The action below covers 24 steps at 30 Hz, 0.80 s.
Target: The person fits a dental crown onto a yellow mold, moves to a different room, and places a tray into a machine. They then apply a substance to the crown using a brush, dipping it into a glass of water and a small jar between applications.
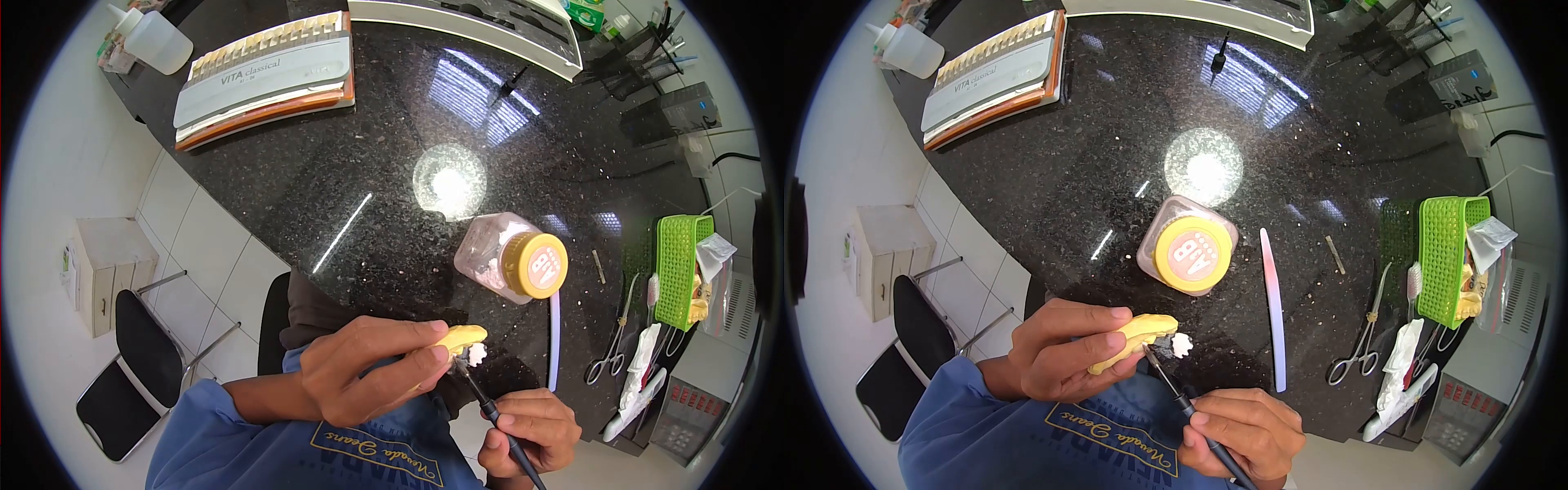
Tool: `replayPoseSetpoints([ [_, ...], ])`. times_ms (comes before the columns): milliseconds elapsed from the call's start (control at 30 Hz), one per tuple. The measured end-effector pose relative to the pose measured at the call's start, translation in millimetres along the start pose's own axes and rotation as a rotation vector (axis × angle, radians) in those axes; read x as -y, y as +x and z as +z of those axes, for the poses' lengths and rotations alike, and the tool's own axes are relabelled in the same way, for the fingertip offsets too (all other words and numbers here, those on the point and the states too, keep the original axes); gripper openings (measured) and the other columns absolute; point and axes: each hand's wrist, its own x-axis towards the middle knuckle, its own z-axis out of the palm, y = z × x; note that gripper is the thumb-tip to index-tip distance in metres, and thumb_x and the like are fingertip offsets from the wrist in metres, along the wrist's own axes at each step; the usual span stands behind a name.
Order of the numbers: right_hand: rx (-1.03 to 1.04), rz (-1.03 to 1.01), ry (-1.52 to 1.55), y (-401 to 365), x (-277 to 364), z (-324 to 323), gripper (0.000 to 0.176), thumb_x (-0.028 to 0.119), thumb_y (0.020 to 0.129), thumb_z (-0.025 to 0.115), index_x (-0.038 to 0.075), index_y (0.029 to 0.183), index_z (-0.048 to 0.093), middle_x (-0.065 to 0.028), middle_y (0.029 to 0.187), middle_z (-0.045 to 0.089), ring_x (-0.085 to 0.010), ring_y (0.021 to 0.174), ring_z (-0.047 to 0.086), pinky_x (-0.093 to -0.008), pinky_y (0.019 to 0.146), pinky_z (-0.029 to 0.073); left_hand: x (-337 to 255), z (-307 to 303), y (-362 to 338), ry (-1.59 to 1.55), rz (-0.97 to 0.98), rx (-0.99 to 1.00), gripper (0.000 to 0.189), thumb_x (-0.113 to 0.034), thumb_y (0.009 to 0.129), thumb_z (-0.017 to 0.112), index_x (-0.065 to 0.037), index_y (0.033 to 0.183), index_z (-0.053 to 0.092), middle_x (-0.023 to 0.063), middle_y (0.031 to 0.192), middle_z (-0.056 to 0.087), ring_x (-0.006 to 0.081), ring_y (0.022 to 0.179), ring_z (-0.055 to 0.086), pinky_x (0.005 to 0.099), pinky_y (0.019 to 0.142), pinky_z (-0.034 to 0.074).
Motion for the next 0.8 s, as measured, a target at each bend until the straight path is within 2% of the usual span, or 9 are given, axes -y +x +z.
replayPoseSetpoints([
  [133,0.073,0.011,0.022,4.0,-0.8,-4.0,0.02,0.008,0.078,0.073,0.001,0.09,0.058,-0.0138,0.071,0.065,-0.0193,0.058,0.065,-0.0267,0.056,0.054,0.0,-0.2,0.1,0.004,0.004,0.001,0.043,-0.003,0.072,0.085,-0.001,0.106,0.059,0.0192,0.105,0.065,0.0202,0.082,0.067,0.0249,0.061,0.057],
  [800,0.027,0.025,0.011,0.4,3.3,-2.1,0.02,0.007,0.079,0.072,0.001,0.092,0.058,-0.0133,0.073,0.065,-0.0204,0.06,0.065,-0.0265,0.056,0.053,-0.8,-1.4,-0.1,0.0,-0.01,0.021,0.043,-0.005,0.073,0.084,-0.001,0.108,0.058,0.0199,0.106,0.065,0.0207,0.083,0.067,0.0249,0.062,0.056],
])
